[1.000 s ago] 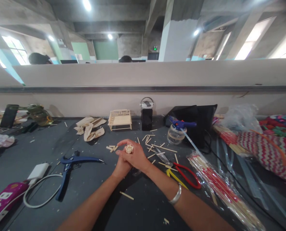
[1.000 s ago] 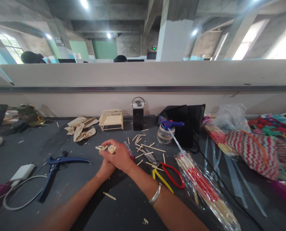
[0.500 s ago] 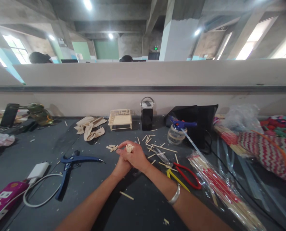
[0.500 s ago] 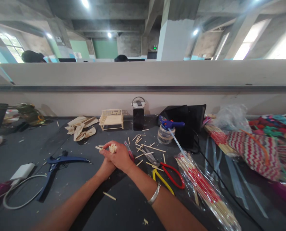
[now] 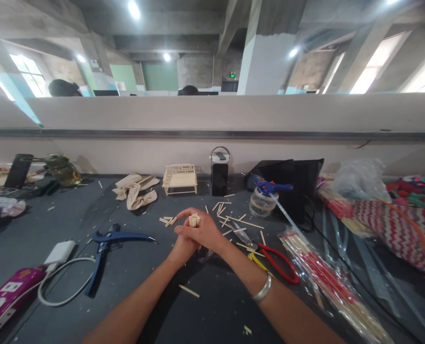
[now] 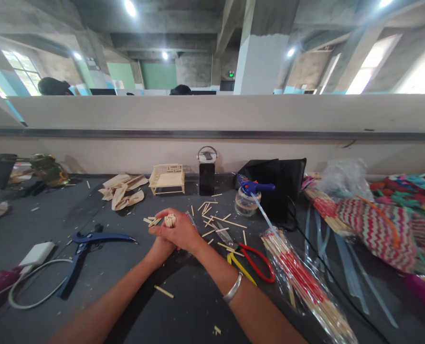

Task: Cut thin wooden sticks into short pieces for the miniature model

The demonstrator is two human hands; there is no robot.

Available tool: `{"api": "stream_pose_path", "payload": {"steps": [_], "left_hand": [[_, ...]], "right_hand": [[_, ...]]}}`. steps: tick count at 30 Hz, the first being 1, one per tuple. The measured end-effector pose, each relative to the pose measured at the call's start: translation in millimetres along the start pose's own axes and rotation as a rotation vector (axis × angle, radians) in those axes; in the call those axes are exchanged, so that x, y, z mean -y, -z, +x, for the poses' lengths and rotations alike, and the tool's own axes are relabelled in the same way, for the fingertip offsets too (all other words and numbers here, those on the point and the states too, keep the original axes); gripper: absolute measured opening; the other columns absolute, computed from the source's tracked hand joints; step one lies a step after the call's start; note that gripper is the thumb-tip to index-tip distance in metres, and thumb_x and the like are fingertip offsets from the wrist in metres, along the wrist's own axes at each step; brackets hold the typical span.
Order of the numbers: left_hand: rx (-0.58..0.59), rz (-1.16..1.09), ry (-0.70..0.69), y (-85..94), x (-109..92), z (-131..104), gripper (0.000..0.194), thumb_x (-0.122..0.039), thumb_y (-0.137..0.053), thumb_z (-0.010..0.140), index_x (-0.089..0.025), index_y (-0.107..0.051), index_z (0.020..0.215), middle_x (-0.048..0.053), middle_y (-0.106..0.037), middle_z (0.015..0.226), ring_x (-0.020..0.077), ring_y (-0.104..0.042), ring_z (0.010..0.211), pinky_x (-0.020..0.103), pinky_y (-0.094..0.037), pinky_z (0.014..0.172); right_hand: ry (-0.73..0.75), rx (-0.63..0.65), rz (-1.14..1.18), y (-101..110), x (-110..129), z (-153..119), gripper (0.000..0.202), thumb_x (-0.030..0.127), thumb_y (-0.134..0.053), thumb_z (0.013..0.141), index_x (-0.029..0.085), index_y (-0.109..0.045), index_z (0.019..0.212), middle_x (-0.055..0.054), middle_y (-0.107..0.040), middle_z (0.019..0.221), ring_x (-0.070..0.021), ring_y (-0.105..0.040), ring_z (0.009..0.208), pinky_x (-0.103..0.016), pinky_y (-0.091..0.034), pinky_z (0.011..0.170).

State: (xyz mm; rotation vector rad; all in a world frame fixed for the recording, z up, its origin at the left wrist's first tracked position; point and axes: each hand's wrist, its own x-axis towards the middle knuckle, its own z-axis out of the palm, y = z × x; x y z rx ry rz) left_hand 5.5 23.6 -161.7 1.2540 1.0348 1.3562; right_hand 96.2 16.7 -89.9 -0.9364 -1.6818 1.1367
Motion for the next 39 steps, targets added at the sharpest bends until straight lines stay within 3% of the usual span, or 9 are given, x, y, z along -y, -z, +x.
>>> {"api": "stream_pose_path", "payload": {"steps": [2, 5, 11, 19, 28, 39], "left_hand": [[0.045, 0.018, 0.023, 1.3, -2, -3, 0.018, -0.031, -0.070, 0.070, -0.020, -0.058, 0.077, -0.002, -0.057, 0.062, 0.0121, -0.053, 0.055, 0.022, -0.042, 0.047], [0.156, 0.100, 0.103, 4.2, -9, -8, 0.019, -0.031, -0.070, 0.068, -0.017, -0.057, 0.065, -0.004, -0.052, 0.049, 0.0090, -0.045, 0.044, 0.021, -0.035, 0.043], [0.197, 0.154, 0.159, 1.9, -24, -10, 0.027, -0.040, -0.071, 0.066, -0.015, -0.060, 0.068, -0.005, -0.052, 0.048, 0.0072, -0.044, 0.041, 0.021, -0.032, 0.045], [0.214, 0.167, 0.142, 3.7, -20, -9, 0.027, -0.040, -0.069, 0.069, -0.016, -0.059, 0.066, -0.005, -0.052, 0.048, 0.0075, -0.044, 0.042, 0.021, -0.033, 0.046], [0.216, 0.189, 0.135, 3.6, -20, -9, 0.026, -0.040, -0.068, 0.070, -0.016, -0.058, 0.066, -0.005, -0.052, 0.048, 0.0075, -0.044, 0.042, 0.021, -0.032, 0.045], [0.210, 0.175, 0.147, 4.1, -20, -8, 0.027, -0.040, -0.069, 0.069, -0.016, -0.058, 0.068, -0.005, -0.052, 0.048, 0.0082, -0.045, 0.043, 0.021, -0.035, 0.047]], "right_hand": [[0.063, 0.090, 0.042, 12, 6, 1, 0.045, 0.036, -0.074, 0.067, 0.024, -0.060, 0.108, 0.004, -0.063, 0.077, -0.0121, -0.058, 0.066, -0.023, -0.048, 0.061], [0.215, 0.111, 0.013, 34, 13, 3, 0.043, 0.032, -0.070, 0.071, 0.023, -0.060, 0.112, -0.001, -0.063, 0.095, -0.0150, -0.060, 0.087, -0.029, -0.049, 0.080], [0.303, 0.049, -0.119, 68, 24, 5, 0.019, 0.032, -0.062, 0.080, 0.024, -0.068, 0.096, -0.002, -0.064, 0.093, -0.0148, -0.060, 0.082, -0.031, -0.050, 0.075], [0.392, 0.103, -0.295, 63, 36, 2, 0.014, 0.028, -0.060, 0.082, 0.025, -0.073, 0.087, -0.002, -0.062, 0.088, -0.0134, -0.059, 0.076, -0.029, -0.049, 0.070], [0.432, 0.120, -0.395, 70, 36, 2, 0.015, 0.027, -0.060, 0.084, 0.027, -0.074, 0.090, -0.002, -0.063, 0.089, -0.0161, -0.061, 0.085, -0.032, -0.048, 0.079], [0.641, 0.145, -0.742, 75, 44, -3, 0.015, 0.024, -0.060, 0.086, 0.023, -0.072, 0.096, -0.004, -0.065, 0.091, -0.0149, -0.056, 0.083, -0.029, -0.046, 0.075]]}}
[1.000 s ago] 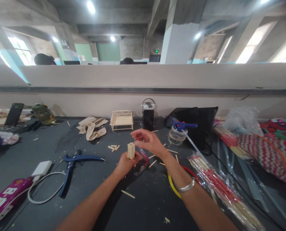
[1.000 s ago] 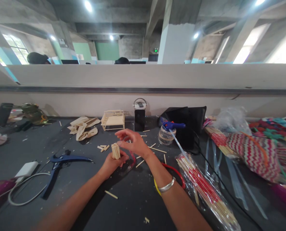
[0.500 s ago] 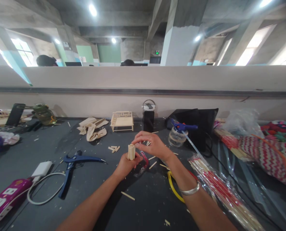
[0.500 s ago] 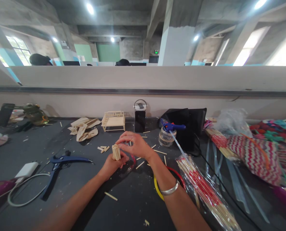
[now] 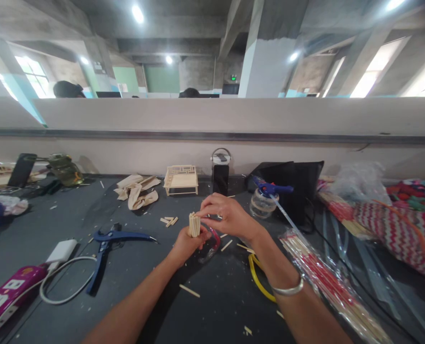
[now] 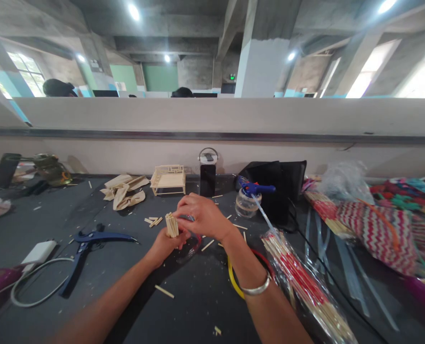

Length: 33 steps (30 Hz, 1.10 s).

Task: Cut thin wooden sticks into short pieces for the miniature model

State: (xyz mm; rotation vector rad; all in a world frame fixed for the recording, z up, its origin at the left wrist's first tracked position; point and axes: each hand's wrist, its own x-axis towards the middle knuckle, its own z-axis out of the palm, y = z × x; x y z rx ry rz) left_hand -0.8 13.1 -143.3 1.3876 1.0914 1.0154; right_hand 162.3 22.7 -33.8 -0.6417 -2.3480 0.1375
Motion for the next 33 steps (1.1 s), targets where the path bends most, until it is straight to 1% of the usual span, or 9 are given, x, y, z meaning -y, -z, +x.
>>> {"api": "stream_pose_path", "payload": {"steps": [6, 10, 16, 20, 25, 29, 33], "left_hand": [[0.029, -0.039, 0.009, 3.3, -2, -1, 0.026, -0.039, -0.070, 0.070, -0.015, -0.061, 0.072, -0.004, -0.054, 0.050, 0.0092, -0.049, 0.048, 0.022, -0.037, 0.052], [0.053, -0.115, 0.013, 6.1, -1, -2, 0.029, -0.040, -0.072, 0.069, -0.014, -0.063, 0.076, -0.002, -0.057, 0.053, 0.0102, -0.051, 0.051, 0.023, -0.038, 0.054], [0.035, -0.264, 0.009, 8.8, 3, -2, 0.033, -0.042, -0.072, 0.069, -0.013, -0.063, 0.081, -0.001, -0.059, 0.057, 0.0123, -0.055, 0.056, 0.025, -0.042, 0.059], [0.049, -0.286, -0.022, 11.8, 7, -1, 0.033, -0.043, -0.068, 0.075, -0.012, -0.064, 0.084, 0.001, -0.060, 0.061, 0.0134, -0.057, 0.060, 0.025, -0.043, 0.062], [0.015, -0.289, -0.024, 12.9, 6, -1, 0.036, -0.047, -0.063, 0.078, -0.012, -0.064, 0.085, 0.001, -0.061, 0.060, 0.0132, -0.058, 0.058, 0.024, -0.044, 0.059], [-0.058, -0.285, -0.014, 11.8, 2, -2, 0.036, -0.048, -0.066, 0.075, -0.013, -0.062, 0.074, -0.001, -0.059, 0.056, 0.0105, -0.055, 0.051, 0.021, -0.041, 0.052], [-0.119, -0.194, 0.038, 12.3, -3, -3, 0.040, -0.050, -0.064, 0.074, -0.013, -0.058, 0.061, 0.000, -0.057, 0.051, 0.0080, -0.050, 0.042, 0.019, -0.036, 0.042]], "right_hand": [[0.014, -0.007, -0.069, 2, -3, -1, 0.015, 0.020, -0.058, 0.087, 0.021, -0.072, 0.093, -0.004, -0.066, 0.089, -0.0143, -0.056, 0.083, -0.027, -0.045, 0.074], [0.004, -0.036, -0.079, -2, -10, -3, 0.014, 0.021, -0.057, 0.089, 0.020, -0.071, 0.091, -0.004, -0.066, 0.089, -0.0139, -0.057, 0.084, -0.026, -0.045, 0.074], [-0.064, -0.079, -0.087, -8, -21, -8, 0.010, 0.023, -0.060, 0.087, 0.020, -0.069, 0.086, -0.003, -0.067, 0.086, -0.0140, -0.059, 0.085, -0.025, -0.045, 0.075], [-0.086, -0.091, -0.110, -11, -25, -9, 0.010, 0.022, -0.059, 0.088, 0.020, -0.068, 0.085, -0.003, -0.068, 0.085, -0.0140, -0.060, 0.086, -0.024, -0.044, 0.076], [-0.158, -0.135, -0.116, -15, -28, -11, 0.010, 0.020, -0.058, 0.087, 0.019, -0.067, 0.083, -0.002, -0.066, 0.083, -0.0126, -0.059, 0.081, -0.023, -0.043, 0.073], [-0.221, -0.077, -0.173, -14, -34, -15, 0.008, 0.018, -0.058, 0.086, 0.019, -0.065, 0.083, -0.001, -0.065, 0.082, -0.0121, -0.058, 0.079, -0.022, -0.041, 0.072], [-0.194, 0.096, -0.344, -9, -37, -17, 0.009, 0.019, -0.057, 0.087, 0.019, -0.065, 0.082, -0.002, -0.065, 0.085, -0.0138, -0.054, 0.083, -0.024, -0.038, 0.073]]}}
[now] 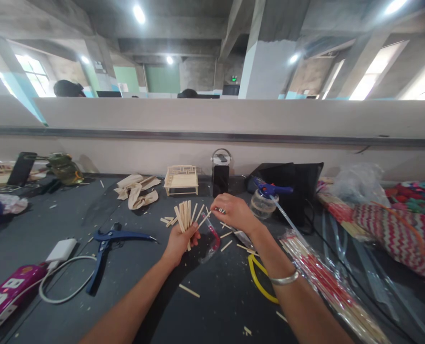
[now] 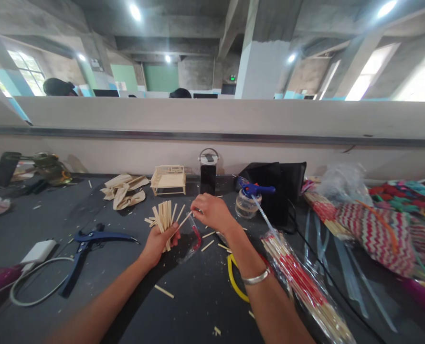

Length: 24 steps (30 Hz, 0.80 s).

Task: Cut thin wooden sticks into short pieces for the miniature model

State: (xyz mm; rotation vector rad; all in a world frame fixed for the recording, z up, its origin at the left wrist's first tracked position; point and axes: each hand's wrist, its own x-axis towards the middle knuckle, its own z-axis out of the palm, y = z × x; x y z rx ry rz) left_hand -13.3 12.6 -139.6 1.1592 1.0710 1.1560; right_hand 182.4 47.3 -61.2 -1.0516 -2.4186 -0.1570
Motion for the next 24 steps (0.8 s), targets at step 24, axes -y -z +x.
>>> {"api": "stream_pose_path", "payload": {"steps": [24], "left_hand": [[-0.360, 0.144, -0.056, -3.2, 5, 1, 0.046, -0.059, -0.058, 0.073, -0.020, -0.043, 0.054, -0.006, -0.042, 0.037, 0.0067, -0.037, 0.031, 0.019, -0.027, 0.033]], "right_hand": [[-0.368, 0.092, -0.322, -53, -13, 114, 0.026, 0.013, -0.043, 0.090, 0.014, -0.068, 0.095, -0.014, -0.063, 0.101, -0.0239, -0.053, 0.097, -0.030, -0.042, 0.073]]}}
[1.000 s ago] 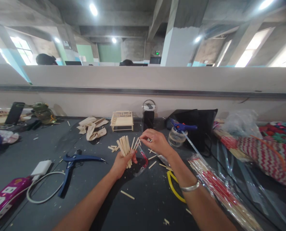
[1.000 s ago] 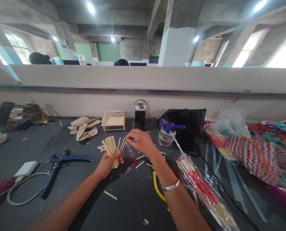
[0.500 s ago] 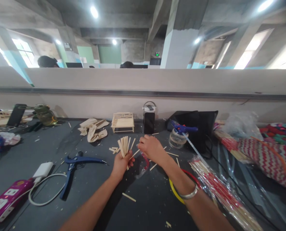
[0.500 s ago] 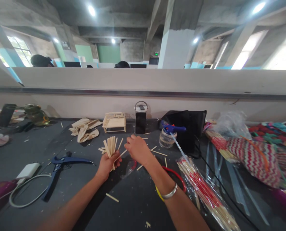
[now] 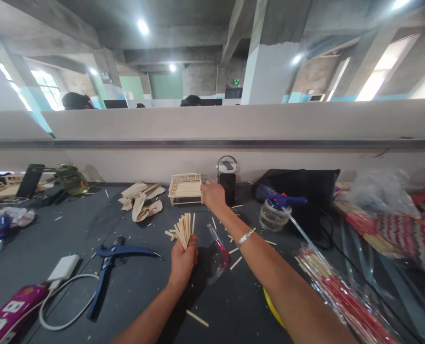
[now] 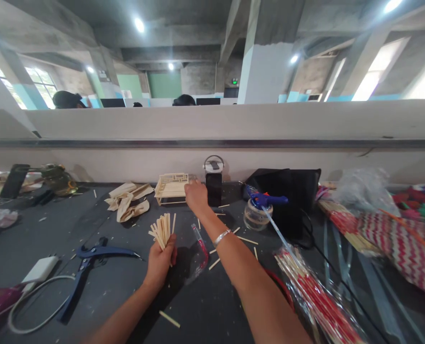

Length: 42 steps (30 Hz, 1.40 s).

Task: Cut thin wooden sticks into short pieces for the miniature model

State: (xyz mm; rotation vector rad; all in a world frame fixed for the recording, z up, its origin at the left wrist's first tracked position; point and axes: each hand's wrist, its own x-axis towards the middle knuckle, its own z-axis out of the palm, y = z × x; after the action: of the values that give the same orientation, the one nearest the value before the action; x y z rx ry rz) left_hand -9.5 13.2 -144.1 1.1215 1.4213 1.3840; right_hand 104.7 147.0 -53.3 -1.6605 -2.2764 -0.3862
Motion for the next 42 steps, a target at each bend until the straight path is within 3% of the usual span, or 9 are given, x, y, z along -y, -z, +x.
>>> {"api": "stream_pose_path", "payload": {"steps": [10, 21, 42], "left_hand": [[0.022, 0.023, 0.022, -1.4, 11, 2, 0.047, -0.064, -0.058, 0.071, -0.020, -0.046, 0.064, -0.008, -0.041, 0.041, 0.0070, -0.036, 0.033, 0.019, -0.028, 0.033], [0.036, 0.000, 0.061, -1.1, 6, 0, 0.042, -0.059, -0.062, 0.070, -0.020, -0.047, 0.063, -0.008, -0.042, 0.041, 0.0076, -0.037, 0.033, 0.020, -0.028, 0.033], [0.056, 0.029, 0.036, -0.5, 14, 2, 0.037, -0.054, -0.060, 0.075, -0.019, -0.049, 0.065, -0.007, -0.043, 0.044, 0.0075, -0.038, 0.035, 0.020, -0.029, 0.034]], "right_hand": [[0.026, 0.031, 0.033, -23, 17, 31, 0.029, 0.008, -0.043, 0.088, 0.012, -0.070, 0.099, -0.017, -0.065, 0.103, -0.0250, -0.055, 0.101, -0.032, -0.044, 0.077], [0.016, 0.054, 0.031, -29, 16, 24, 0.026, 0.010, -0.045, 0.088, 0.012, -0.069, 0.097, -0.016, -0.066, 0.099, -0.0235, -0.057, 0.100, -0.028, -0.045, 0.073], [-0.023, 0.072, 0.028, -39, 19, 28, 0.027, 0.009, -0.046, 0.086, 0.012, -0.071, 0.094, -0.017, -0.067, 0.097, -0.0235, -0.060, 0.096, -0.028, -0.046, 0.071]]}}
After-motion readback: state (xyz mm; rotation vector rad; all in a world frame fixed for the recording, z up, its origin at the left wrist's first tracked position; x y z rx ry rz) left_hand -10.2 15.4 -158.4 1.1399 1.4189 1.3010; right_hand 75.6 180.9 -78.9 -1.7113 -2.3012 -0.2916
